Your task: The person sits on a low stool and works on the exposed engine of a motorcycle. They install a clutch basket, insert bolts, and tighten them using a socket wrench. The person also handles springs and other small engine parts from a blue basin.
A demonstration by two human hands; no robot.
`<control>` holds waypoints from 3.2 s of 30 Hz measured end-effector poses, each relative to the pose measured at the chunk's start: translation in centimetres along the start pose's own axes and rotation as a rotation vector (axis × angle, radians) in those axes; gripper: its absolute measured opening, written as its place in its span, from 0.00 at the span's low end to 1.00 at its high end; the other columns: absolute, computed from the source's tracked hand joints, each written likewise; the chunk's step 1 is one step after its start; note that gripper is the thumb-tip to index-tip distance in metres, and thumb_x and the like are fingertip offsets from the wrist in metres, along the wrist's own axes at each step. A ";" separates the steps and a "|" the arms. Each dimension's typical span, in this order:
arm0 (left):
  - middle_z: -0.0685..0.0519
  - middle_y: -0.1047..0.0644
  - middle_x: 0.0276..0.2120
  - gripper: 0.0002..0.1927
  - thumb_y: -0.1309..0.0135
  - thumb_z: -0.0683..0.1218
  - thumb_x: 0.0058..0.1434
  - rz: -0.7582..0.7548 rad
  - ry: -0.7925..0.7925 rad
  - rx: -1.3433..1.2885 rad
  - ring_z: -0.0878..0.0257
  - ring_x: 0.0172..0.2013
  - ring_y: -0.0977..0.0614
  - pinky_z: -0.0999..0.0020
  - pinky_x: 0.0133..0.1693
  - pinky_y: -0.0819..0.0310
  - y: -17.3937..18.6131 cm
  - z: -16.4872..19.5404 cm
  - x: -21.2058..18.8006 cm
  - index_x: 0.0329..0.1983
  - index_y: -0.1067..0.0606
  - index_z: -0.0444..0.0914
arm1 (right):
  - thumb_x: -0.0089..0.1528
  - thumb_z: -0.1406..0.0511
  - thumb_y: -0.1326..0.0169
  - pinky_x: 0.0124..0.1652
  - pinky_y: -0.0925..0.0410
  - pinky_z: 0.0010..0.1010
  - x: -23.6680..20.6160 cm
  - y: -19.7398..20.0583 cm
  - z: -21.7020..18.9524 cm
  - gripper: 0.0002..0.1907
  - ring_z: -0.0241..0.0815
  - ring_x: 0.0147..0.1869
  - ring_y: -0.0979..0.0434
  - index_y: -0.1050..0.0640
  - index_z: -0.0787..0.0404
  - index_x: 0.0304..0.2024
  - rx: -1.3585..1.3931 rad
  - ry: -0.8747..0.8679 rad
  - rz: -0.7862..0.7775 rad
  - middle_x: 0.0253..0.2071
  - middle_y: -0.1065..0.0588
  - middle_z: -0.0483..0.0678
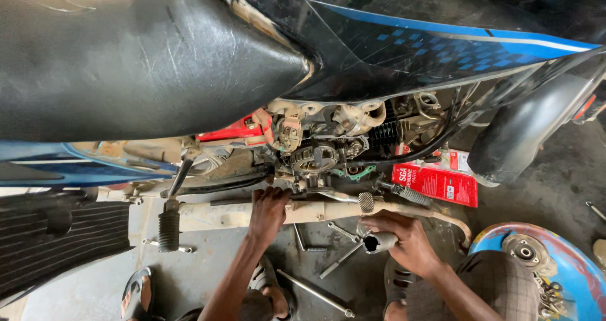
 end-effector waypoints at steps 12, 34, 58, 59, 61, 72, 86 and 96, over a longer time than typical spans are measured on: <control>0.47 0.20 0.40 0.19 0.44 0.33 0.49 0.028 0.080 0.031 0.50 0.48 0.21 0.46 0.49 0.37 -1.3 -1.0 3.7 0.44 0.21 0.40 | 0.44 0.80 0.44 0.40 0.22 0.35 -0.1 -2.9 1.1 0.40 0.42 0.42 0.15 0.21 0.46 0.58 -0.128 -0.024 -0.251 0.40 0.17 0.44; 0.45 0.23 0.43 0.20 0.47 0.33 0.56 -0.004 0.193 -0.217 0.45 0.48 0.23 0.48 0.48 0.30 -4.4 -1.2 1.1 0.52 0.24 0.37 | 0.45 0.78 0.42 0.47 0.21 0.35 -1.7 -5.6 0.8 0.44 0.45 0.47 0.16 0.24 0.42 0.63 -0.101 0.026 -0.369 0.51 0.19 0.47; 0.43 0.23 0.46 0.18 0.47 0.37 0.50 0.278 -0.069 0.292 0.42 0.48 0.22 0.53 0.52 0.27 -1.8 0.7 3.4 0.46 0.25 0.34 | 0.43 0.76 0.42 0.53 0.27 0.46 -2.6 -4.7 -0.1 0.46 0.52 0.57 0.20 0.27 0.45 0.65 -0.118 0.118 -0.369 0.52 0.19 0.50; 0.43 0.23 0.45 0.18 0.47 0.36 0.51 0.199 -0.016 0.240 0.43 0.48 0.22 0.52 0.53 0.27 -2.7 0.4 3.2 0.47 0.25 0.33 | 0.44 0.76 0.42 0.52 0.26 0.45 -2.5 -4.6 0.2 0.45 0.51 0.55 0.19 0.27 0.45 0.65 -0.108 0.060 -0.395 0.51 0.19 0.49; 0.43 0.23 0.43 0.19 0.47 0.35 0.53 0.032 0.100 0.133 0.46 0.46 0.22 0.51 0.54 0.27 -4.9 -0.2 2.4 0.49 0.26 0.32 | 0.47 0.75 0.42 0.50 0.24 0.42 -2.5 -4.5 0.6 0.43 0.48 0.51 0.18 0.27 0.43 0.65 -0.081 -0.058 -0.459 0.49 0.20 0.47; 0.42 0.26 0.45 0.18 0.48 0.34 0.56 0.102 -0.018 0.069 0.46 0.47 0.23 0.51 0.50 0.27 -7.5 -1.3 3.3 0.51 0.28 0.32 | 0.46 0.81 0.50 0.46 0.22 0.40 -2.5 -3.7 0.0 0.38 0.52 0.46 0.14 0.21 0.54 0.58 0.227 -0.085 -0.269 0.48 0.16 0.52; 0.44 0.21 0.48 0.24 0.43 0.37 0.53 0.091 -0.013 0.036 0.46 0.50 0.21 0.51 0.52 0.27 -6.8 -2.6 3.4 0.55 0.24 0.38 | 0.66 0.61 0.50 0.19 0.44 0.27 -5.6 -10.8 5.2 0.16 0.31 0.19 0.39 0.28 0.56 0.56 0.905 -1.053 -0.151 0.22 0.36 0.40; 0.46 0.20 0.46 0.21 0.45 0.40 0.59 -0.108 0.099 0.082 0.47 0.44 0.20 0.51 0.46 0.25 -8.2 -3.5 3.8 0.57 0.23 0.44 | 0.70 0.53 0.56 0.16 0.43 0.25 2.7 -17.9 7.3 0.22 0.30 0.16 0.41 0.26 0.59 0.59 0.621 -0.844 0.191 0.19 0.35 0.39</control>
Point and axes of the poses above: each hand's wrist, its own x-axis towards the middle knuckle, its own y-axis out of the back of the hand, z = x × y, the point moved 5 cm from there along x, towards the middle knuckle
